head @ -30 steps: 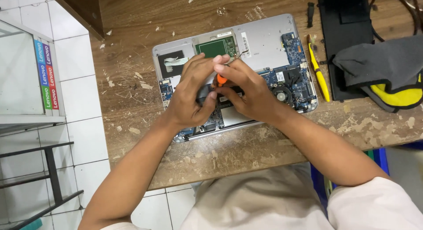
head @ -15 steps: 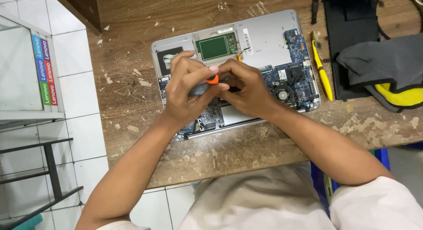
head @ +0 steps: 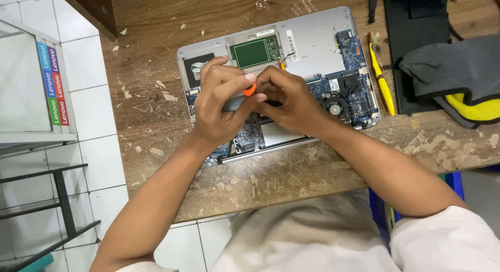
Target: Repairing internal components of a laptop using a screwdriver on a workbench.
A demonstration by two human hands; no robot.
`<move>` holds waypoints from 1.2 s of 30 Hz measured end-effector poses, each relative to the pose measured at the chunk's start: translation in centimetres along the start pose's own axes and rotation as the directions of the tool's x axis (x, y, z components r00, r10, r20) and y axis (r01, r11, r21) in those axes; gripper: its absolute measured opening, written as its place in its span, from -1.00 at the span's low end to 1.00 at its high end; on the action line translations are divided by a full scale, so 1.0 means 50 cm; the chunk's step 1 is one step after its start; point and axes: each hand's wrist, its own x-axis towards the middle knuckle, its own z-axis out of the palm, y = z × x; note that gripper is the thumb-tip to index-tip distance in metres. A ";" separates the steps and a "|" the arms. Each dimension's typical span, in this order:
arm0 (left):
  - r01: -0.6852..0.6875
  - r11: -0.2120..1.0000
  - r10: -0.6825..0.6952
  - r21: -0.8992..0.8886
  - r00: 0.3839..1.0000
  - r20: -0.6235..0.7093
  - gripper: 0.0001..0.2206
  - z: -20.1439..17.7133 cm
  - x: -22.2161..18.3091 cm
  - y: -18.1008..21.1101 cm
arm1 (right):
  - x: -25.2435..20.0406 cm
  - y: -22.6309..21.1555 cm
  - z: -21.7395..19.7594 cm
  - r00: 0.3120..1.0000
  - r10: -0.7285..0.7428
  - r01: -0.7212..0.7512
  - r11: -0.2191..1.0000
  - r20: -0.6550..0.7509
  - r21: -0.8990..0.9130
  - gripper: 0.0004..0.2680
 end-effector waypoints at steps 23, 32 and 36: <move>0.020 0.998 -0.018 -0.067 0.999 0.029 -0.75 0.000 0.024 0.030 | 0.009 -0.026 -0.014 0.993 0.005 -0.008 1.000 0.115 0.026 -0.85; 0.010 0.999 -0.010 -0.053 1.000 0.001 -0.72 0.001 0.022 0.023 | -0.002 -0.006 -0.010 0.996 0.019 -0.020 1.000 0.088 0.013 -0.88; 0.023 0.997 -0.022 -0.078 1.000 0.020 -0.77 0.006 0.027 0.029 | 0.007 -0.028 -0.010 0.995 0.006 -0.010 0.999 0.096 0.050 -0.86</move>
